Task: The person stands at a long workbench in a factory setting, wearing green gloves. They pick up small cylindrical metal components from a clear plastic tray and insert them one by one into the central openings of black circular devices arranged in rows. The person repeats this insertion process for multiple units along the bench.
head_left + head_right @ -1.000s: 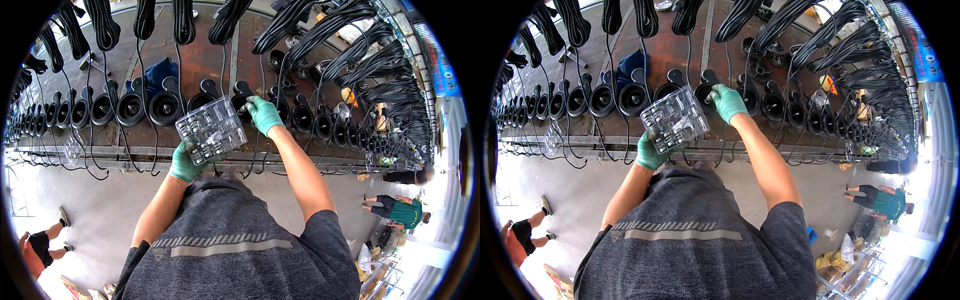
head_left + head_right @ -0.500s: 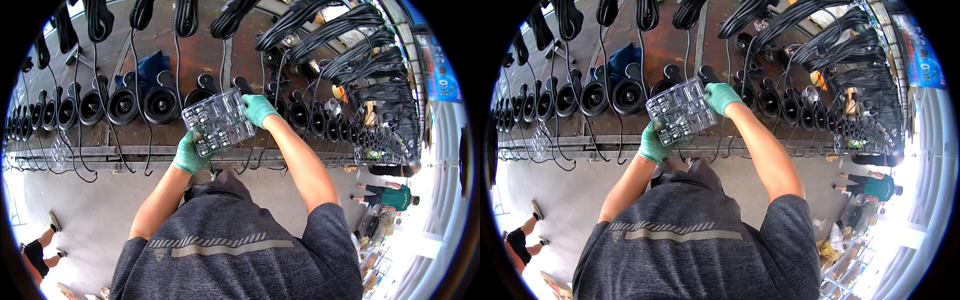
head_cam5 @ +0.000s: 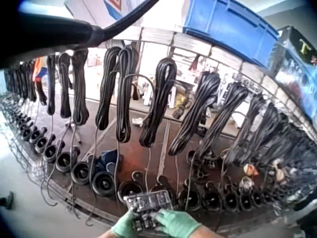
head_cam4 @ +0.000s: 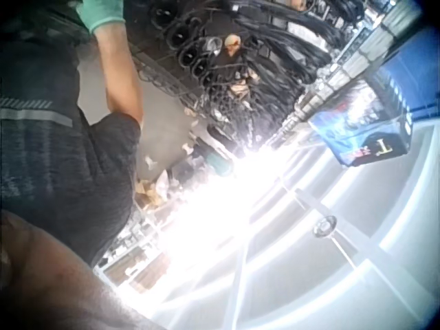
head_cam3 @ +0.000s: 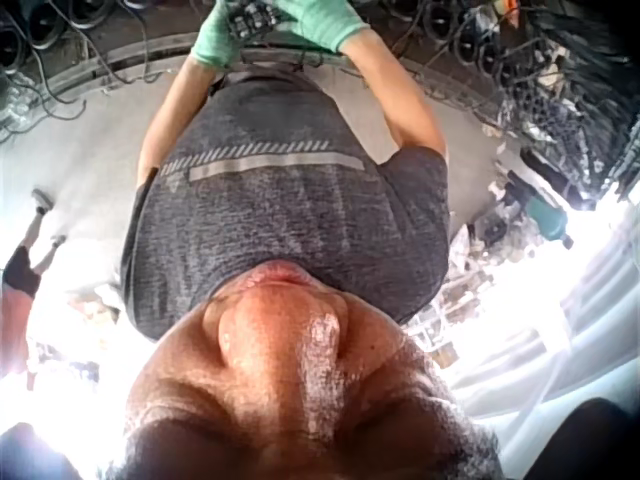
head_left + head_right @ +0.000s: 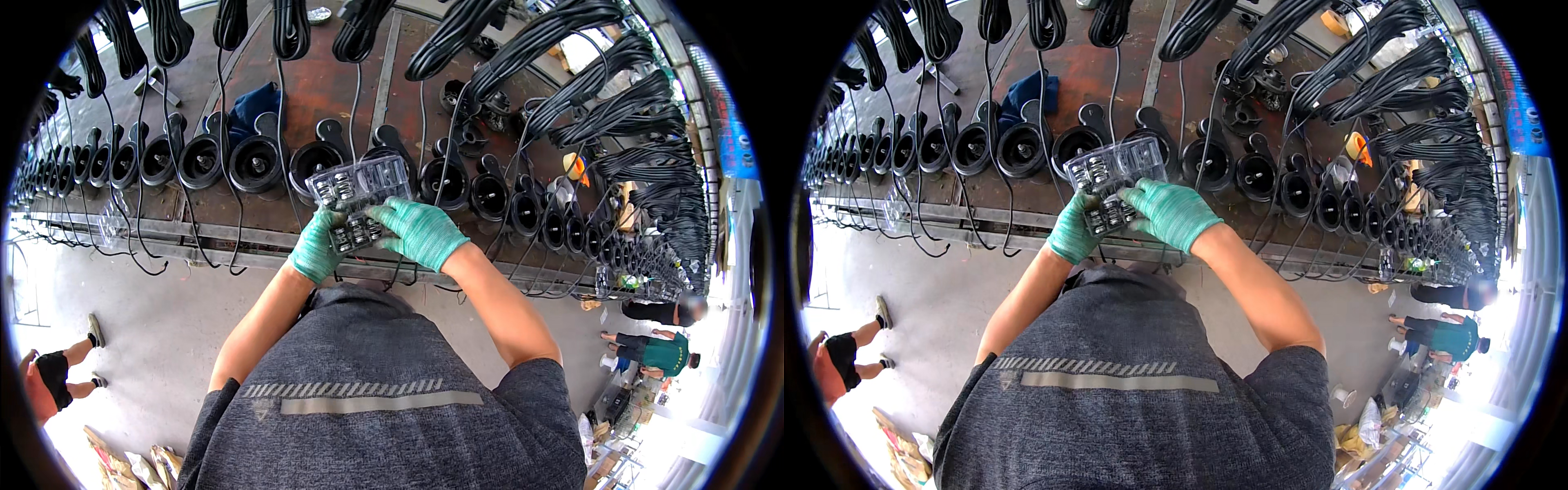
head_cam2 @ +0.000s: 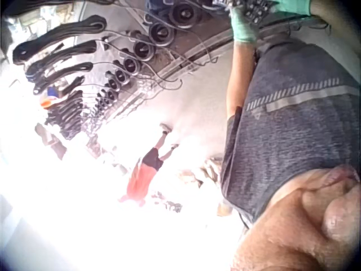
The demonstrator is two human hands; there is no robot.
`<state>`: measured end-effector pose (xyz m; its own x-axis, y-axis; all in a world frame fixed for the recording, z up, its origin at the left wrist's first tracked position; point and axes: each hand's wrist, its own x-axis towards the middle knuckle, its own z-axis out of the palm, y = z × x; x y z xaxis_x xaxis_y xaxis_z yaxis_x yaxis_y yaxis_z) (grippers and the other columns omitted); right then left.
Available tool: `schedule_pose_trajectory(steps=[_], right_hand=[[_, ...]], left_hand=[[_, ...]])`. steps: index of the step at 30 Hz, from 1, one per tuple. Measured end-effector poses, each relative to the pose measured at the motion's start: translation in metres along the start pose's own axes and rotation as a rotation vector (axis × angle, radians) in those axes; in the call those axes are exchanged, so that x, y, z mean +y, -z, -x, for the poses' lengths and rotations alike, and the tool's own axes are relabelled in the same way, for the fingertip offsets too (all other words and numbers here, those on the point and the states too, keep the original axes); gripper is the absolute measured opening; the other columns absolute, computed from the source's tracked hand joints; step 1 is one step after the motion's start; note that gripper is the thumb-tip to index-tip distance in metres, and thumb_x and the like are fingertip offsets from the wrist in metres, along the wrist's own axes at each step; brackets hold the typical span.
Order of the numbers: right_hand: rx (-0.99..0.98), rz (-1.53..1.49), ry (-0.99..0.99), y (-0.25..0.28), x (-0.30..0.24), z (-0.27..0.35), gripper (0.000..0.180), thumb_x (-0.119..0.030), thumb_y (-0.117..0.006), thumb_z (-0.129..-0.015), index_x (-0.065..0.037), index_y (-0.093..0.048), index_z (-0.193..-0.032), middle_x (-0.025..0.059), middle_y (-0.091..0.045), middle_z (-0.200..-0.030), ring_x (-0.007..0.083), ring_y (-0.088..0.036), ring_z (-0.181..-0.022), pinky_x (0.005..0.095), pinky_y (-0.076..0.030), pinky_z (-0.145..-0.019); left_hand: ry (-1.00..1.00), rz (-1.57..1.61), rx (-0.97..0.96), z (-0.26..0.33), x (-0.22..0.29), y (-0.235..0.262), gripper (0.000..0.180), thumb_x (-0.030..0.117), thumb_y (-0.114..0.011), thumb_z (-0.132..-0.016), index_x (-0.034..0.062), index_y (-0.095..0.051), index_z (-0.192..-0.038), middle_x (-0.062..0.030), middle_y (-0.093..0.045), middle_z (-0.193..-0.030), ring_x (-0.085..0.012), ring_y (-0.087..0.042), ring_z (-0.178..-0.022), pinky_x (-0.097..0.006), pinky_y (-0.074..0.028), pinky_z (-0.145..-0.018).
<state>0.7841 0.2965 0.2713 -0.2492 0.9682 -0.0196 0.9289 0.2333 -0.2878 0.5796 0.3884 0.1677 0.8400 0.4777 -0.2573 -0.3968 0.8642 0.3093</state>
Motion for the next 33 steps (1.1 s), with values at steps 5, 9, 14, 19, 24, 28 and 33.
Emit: schedule_pose_trajectory(steps=[5,9,14,19,24,28,33], right_hand=[[-0.049,-0.101,-0.006,0.012,0.022,0.025,0.048,-0.034,-0.075,-0.092,-0.012,-0.066,-0.134,0.0147,-0.07,-0.118,0.033,-0.072,-0.097,0.0432,-0.06,-0.083],[0.056,-0.347,-0.116,0.023,0.033,0.044,0.046,-0.032,-0.08,-0.09,-0.008,-0.069,-0.127,0.0123,-0.073,-0.107,0.0255,-0.073,-0.081,0.0374,-0.062,-0.077],[0.231,-0.915,-0.724,0.031,0.093,0.067,0.029,-0.028,-0.068,-0.101,-0.006,-0.07,-0.119,0.0063,-0.072,-0.09,0.0146,-0.064,-0.058,0.03,-0.051,-0.053],[0.031,-0.966,-0.8,0.011,0.142,0.052,0.038,-0.038,-0.06,-0.107,-0.005,-0.066,-0.126,0.0052,-0.069,-0.085,0.0123,-0.059,-0.053,0.0296,-0.046,-0.046],[-0.233,-0.814,-0.854,0.014,0.153,0.025,0.031,-0.029,-0.054,-0.11,-0.006,-0.068,-0.126,0.0073,-0.069,-0.086,0.0148,-0.06,-0.049,0.0303,-0.046,-0.045],[-0.046,-0.696,-0.82,0.003,0.154,0.027,0.031,-0.026,-0.054,-0.11,-0.003,-0.067,-0.128,0.0097,-0.069,-0.082,0.016,-0.063,-0.053,0.0355,-0.052,-0.051],[0.065,-0.105,-0.282,-0.006,0.162,0.036,0.031,-0.02,-0.067,-0.099,-0.002,-0.067,-0.123,0.0199,-0.071,-0.118,0.0417,-0.067,-0.108,0.0487,-0.054,-0.092]], left_hand=[[0.016,-0.009,-0.003,-0.004,-0.026,-0.018,0.062,0.028,-0.063,-0.096,0.0,-0.049,-0.15,-0.0216,-0.062,-0.143,-0.0355,-0.064,-0.128,-0.052,-0.052,-0.113],[0.021,-0.089,0.002,-0.007,-0.041,-0.017,0.068,0.03,-0.07,-0.092,0.0012,-0.049,-0.15,-0.0218,-0.062,-0.143,-0.0377,-0.064,-0.128,-0.059,-0.051,-0.111],[-0.02,-0.046,0.054,0.001,-0.057,-0.024,0.077,0.03,-0.076,-0.087,0.0042,-0.046,-0.153,-0.0223,-0.059,-0.147,-0.0431,-0.06,-0.132,-0.071,-0.048,-0.109],[-0.004,-0.052,0.026,0.007,-0.066,-0.033,0.082,0.033,-0.077,-0.086,0.0055,-0.044,-0.155,-0.0217,-0.057,-0.149,-0.0424,-0.056,-0.137,-0.07,-0.046,-0.111],[0.024,0.016,0.015,0.005,-0.071,-0.039,0.082,0.025,-0.081,-0.083,0.0031,-0.044,-0.153,-0.0201,-0.06,-0.146,-0.0386,-0.064,-0.128,-0.062,-0.055,-0.106],[0.024,-0.026,0.008,0.0,-0.076,-0.046,0.079,0.028,-0.081,-0.085,0.0026,-0.046,-0.151,-0.0183,-0.062,-0.144,-0.0364,-0.065,-0.127,-0.057,-0.057,-0.105],[0.05,-0.089,-0.012,-0.004,-0.073,-0.053,0.085,0.041,-0.083,-0.085,0.0076,-0.046,-0.153,-0.0155,-0.062,-0.144,-0.033,-0.065,-0.128,-0.052,-0.057,-0.107]])
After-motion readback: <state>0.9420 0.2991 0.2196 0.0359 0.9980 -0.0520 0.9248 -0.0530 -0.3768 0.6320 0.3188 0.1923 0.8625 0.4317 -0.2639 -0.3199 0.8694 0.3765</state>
